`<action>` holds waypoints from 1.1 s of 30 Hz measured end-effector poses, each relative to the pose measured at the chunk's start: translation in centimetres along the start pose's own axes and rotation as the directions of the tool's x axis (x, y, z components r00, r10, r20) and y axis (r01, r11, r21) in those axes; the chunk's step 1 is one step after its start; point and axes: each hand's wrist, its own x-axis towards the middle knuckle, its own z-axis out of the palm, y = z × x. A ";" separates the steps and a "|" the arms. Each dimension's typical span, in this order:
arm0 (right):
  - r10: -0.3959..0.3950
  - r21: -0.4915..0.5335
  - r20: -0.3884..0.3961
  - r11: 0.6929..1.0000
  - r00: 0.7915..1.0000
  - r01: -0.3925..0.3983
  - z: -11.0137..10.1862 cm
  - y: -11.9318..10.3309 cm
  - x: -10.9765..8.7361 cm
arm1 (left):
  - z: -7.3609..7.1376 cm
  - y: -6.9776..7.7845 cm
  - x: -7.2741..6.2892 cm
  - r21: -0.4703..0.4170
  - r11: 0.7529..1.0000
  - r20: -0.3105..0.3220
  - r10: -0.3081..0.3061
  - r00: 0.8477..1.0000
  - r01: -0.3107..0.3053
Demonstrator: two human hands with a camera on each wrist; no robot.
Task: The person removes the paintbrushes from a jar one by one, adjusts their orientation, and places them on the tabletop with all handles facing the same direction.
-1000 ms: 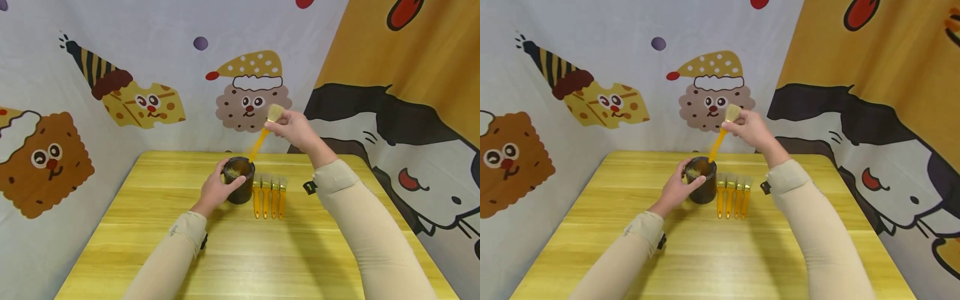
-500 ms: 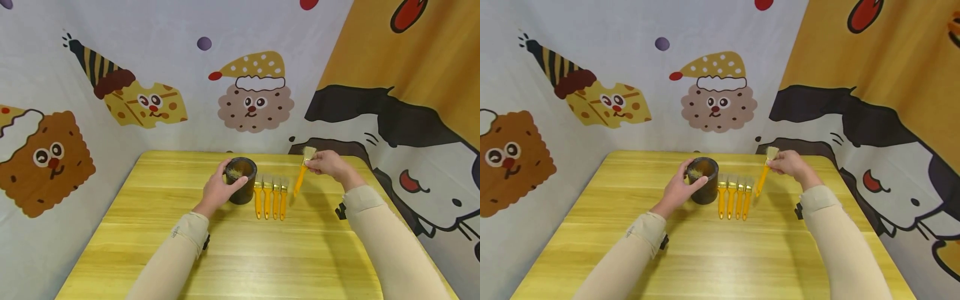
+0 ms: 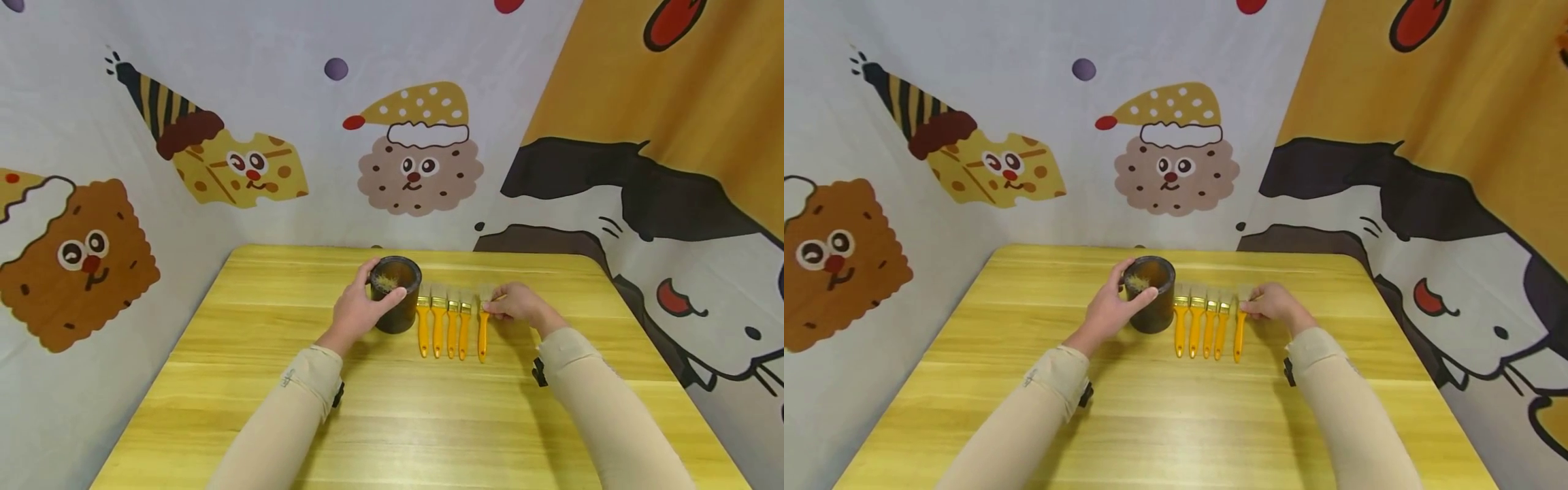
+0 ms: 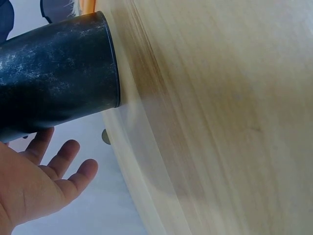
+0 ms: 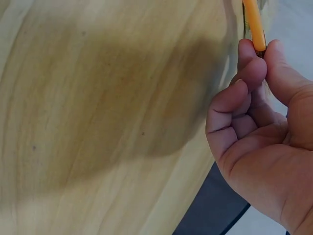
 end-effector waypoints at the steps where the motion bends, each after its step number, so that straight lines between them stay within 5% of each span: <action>1: 0.012 0.004 0.000 1.000 1.000 -0.012 0.1 0.1 0.1 | 0.0 0.0 0.0 -0.001 1.000 0.000 -0.001 1.000 0.001; 33: 0.051 -0.015 0.030 0.999 0.998 -0.050 1.3 0.7 1.2 | 0.3 -0.4 0.3 -0.039 0.999 -0.002 0.001 1.000 -0.001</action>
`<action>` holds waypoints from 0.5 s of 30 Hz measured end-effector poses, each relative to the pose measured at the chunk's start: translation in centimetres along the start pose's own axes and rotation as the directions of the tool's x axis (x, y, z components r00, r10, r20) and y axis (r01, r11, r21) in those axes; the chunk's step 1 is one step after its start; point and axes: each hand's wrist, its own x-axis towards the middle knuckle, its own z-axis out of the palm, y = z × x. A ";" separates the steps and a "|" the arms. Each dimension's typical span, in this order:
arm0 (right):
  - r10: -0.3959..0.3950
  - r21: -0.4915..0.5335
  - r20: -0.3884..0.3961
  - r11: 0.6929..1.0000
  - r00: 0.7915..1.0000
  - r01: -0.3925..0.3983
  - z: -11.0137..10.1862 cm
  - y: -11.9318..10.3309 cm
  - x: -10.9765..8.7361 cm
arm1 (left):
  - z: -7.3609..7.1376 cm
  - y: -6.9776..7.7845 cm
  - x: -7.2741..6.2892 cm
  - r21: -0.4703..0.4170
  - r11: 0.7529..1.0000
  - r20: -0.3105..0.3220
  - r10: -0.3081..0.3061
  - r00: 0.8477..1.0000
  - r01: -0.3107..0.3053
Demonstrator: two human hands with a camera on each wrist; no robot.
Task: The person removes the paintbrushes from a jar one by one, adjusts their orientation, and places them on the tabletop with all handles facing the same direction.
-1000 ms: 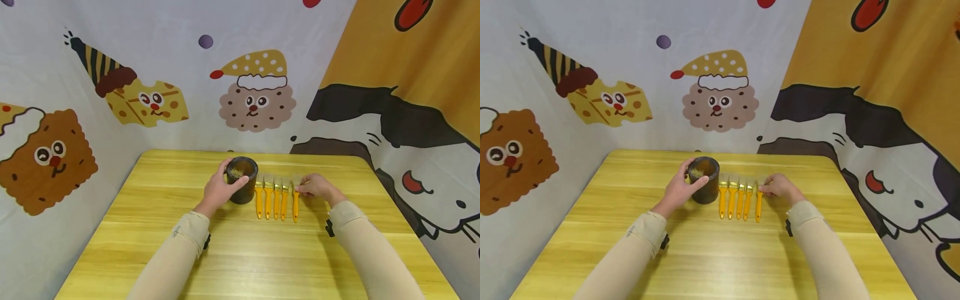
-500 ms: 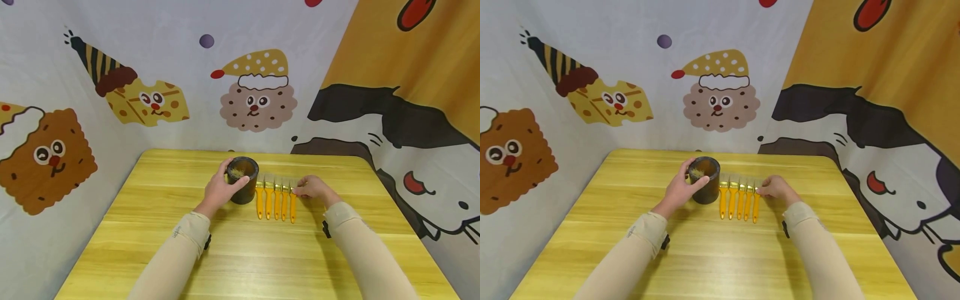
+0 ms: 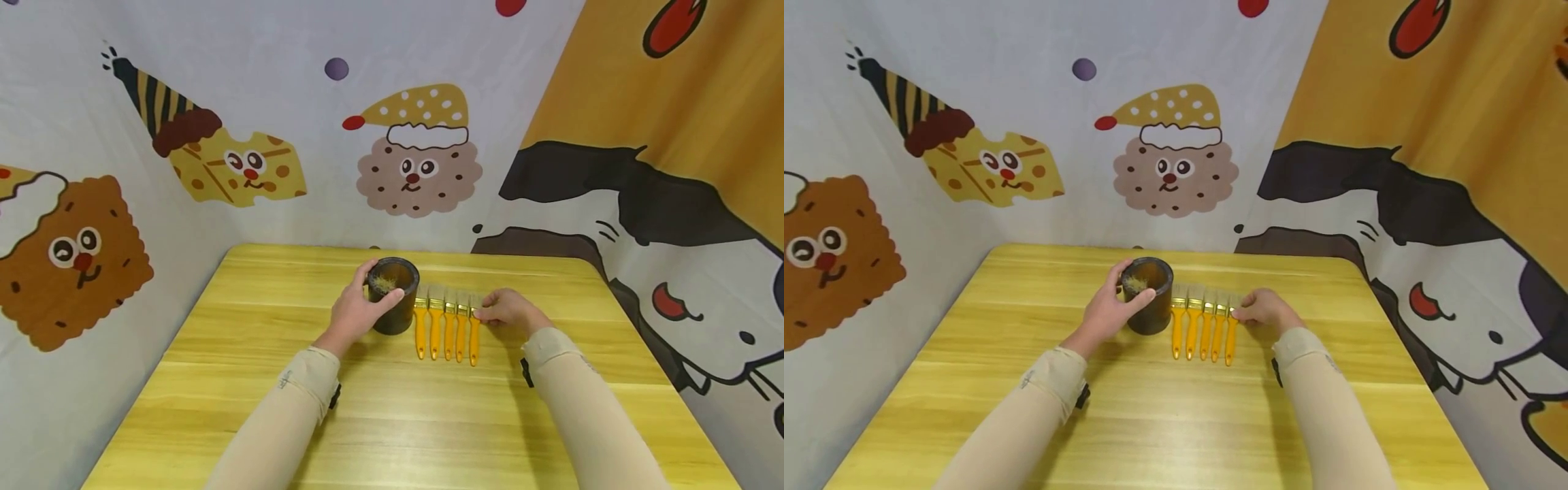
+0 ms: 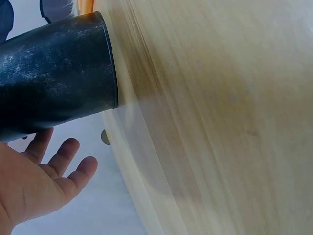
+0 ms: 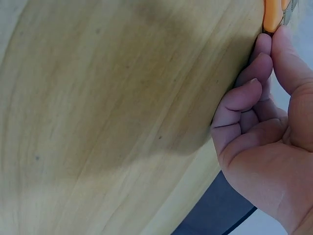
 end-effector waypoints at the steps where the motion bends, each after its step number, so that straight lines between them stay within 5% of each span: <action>1: 0.002 0.004 0.000 1.000 1.000 -0.002 0.0 0.0 0.0 | 0.0 0.0 0.0 0.000 1.000 0.000 0.000 1.000 0.000; 15: -0.022 -0.009 0.021 1.000 1.000 0.023 -0.3 0.1 -0.1 | -0.1 0.3 -0.2 0.000 1.000 0.008 -0.001 1.000 0.001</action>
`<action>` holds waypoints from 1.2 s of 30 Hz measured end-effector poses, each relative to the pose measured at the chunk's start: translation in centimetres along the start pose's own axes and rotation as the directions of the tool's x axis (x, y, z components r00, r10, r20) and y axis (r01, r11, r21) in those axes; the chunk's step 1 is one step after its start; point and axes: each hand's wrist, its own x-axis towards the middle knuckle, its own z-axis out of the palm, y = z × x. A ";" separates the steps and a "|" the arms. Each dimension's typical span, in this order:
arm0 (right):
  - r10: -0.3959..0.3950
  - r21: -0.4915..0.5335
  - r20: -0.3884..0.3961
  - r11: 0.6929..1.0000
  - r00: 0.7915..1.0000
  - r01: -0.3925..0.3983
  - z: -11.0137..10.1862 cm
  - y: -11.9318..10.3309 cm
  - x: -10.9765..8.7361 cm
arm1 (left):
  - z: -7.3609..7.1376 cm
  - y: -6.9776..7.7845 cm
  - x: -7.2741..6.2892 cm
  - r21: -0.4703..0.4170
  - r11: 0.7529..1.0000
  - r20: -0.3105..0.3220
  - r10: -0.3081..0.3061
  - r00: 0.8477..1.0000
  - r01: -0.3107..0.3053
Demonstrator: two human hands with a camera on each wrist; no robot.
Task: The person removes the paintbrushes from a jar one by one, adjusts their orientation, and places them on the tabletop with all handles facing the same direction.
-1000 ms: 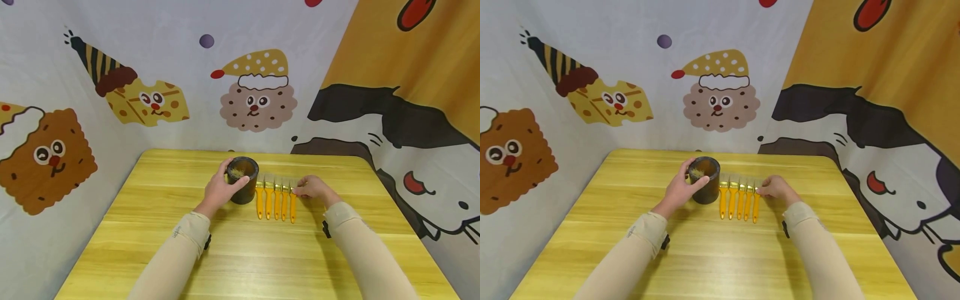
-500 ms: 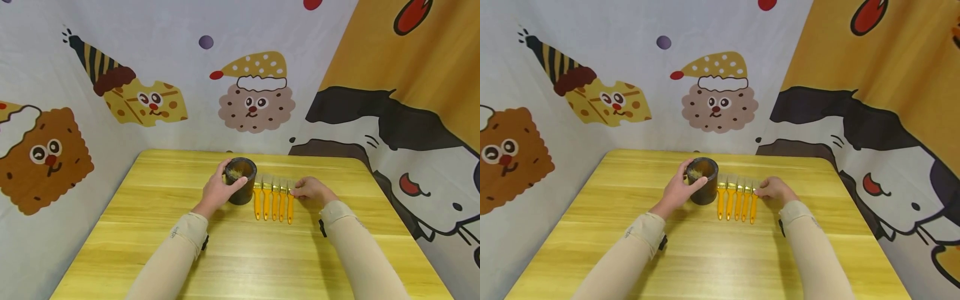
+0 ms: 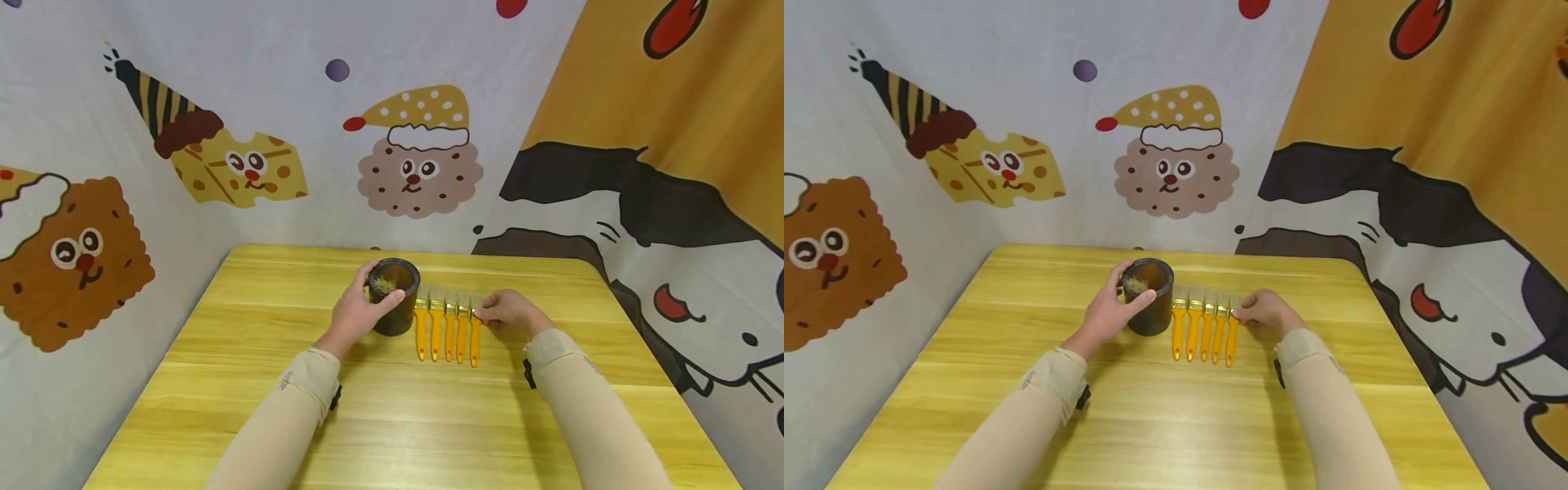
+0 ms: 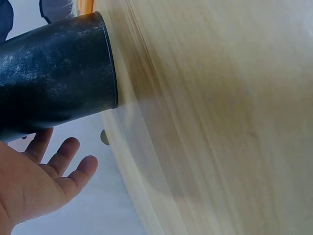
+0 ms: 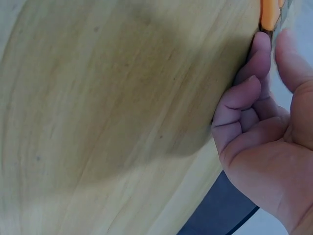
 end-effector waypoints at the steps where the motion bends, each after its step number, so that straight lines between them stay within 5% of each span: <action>1: -0.008 -0.002 0.005 1.000 1.000 0.008 -0.1 0.0 0.0 | 0.0 -0.1 0.0 0.002 1.000 -0.001 0.000 1.000 0.000; 9: -0.089 -0.038 -0.104 0.996 0.991 0.085 -2.4 -3.0 0.1 | 0.0 -0.5 0.3 0.009 1.000 -0.014 0.010 1.000 -0.009; 15: -0.296 -0.107 -0.159 0.954 0.942 0.281 -3.1 -12.7 0.0 | -0.3 -0.3 0.2 0.007 1.000 -0.009 -0.002 1.000 0.002; 21: -0.498 -0.233 0.017 0.841 0.867 0.488 -0.2 -20.8 -0.2 | -0.1 0.0 0.2 0.003 1.000 0.005 0.001 1.000 -0.001; 24: -0.514 -0.294 0.111 0.800 0.850 0.522 1.1 -22.3 0.1 | 0.2 0.0 0.3 0.007 1.000 0.012 0.000 1.000 0.000; 32: -0.410 -0.464 0.243 0.747 0.879 0.476 3.5 -23.2 0.9 | 0.1 0.1 0.3 0.021 1.000 0.009 -0.003 1.000 0.003; 36: -0.372 -0.543 0.287 0.696 0.883 0.470 4.7 -24.0 1.2 | -0.1 0.0 0.2 0.010 1.000 0.007 0.000 1.000 -0.001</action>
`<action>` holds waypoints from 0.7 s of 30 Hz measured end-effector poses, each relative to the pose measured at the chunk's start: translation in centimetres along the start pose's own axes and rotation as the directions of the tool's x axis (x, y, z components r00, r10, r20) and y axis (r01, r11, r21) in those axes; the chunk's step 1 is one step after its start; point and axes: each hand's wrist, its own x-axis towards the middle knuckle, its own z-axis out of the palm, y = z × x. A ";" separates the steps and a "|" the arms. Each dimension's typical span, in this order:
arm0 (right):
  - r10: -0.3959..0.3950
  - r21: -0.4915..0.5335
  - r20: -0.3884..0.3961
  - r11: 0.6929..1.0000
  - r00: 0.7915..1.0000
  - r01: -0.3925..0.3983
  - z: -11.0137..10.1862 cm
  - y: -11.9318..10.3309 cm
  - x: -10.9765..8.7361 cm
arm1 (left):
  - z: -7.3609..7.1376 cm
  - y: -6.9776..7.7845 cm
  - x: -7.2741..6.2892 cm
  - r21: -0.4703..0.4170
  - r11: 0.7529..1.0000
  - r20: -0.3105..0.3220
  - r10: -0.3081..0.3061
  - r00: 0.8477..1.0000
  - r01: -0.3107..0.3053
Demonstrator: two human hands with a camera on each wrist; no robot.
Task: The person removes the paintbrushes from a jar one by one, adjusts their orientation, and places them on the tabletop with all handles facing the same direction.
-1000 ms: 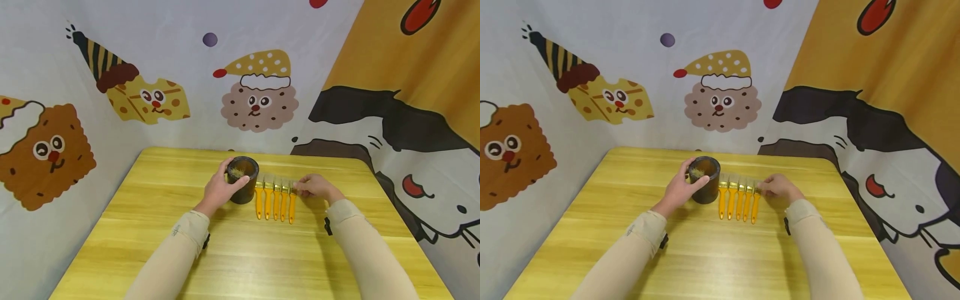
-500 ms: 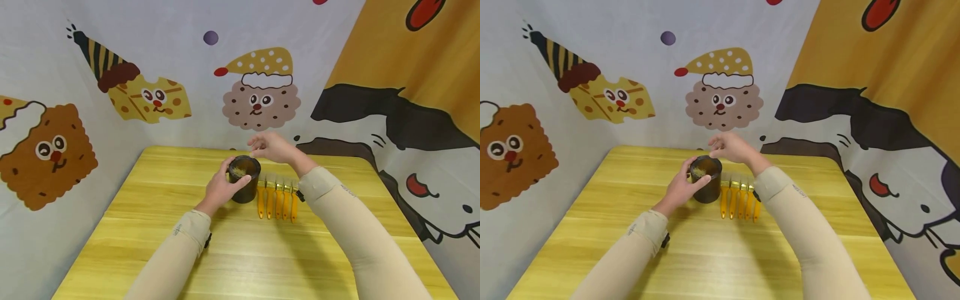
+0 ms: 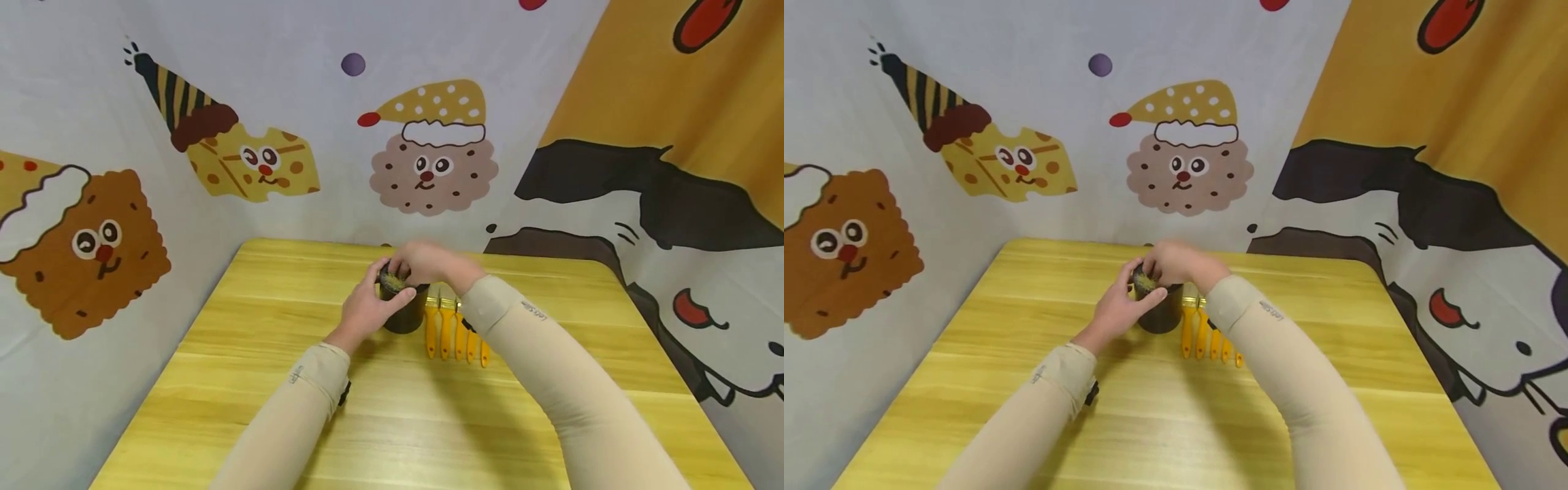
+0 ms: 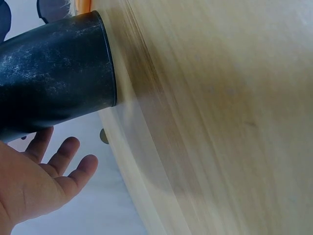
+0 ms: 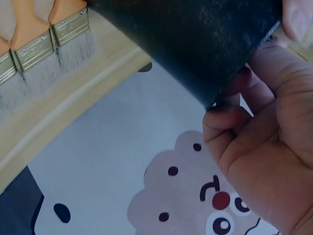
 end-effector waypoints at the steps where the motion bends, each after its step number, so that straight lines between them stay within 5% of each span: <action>1: -0.003 -0.034 0.007 0.999 1.000 0.003 0.1 -0.1 0.1 | 0.0 0.0 0.0 -0.001 1.000 0.003 0.002 1.000 -0.002; 7: -0.007 -0.136 0.013 0.991 1.000 0.009 0.6 -0.7 0.5 | 0.2 0.1 0.0 0.012 1.000 0.003 0.002 1.000 -0.002; 21: -0.050 -0.125 -0.111 0.991 0.993 0.036 1.1 -0.3 0.4 | 0.1 0.0 -0.1 -0.015 1.000 -0.003 0.002 1.000 -0.002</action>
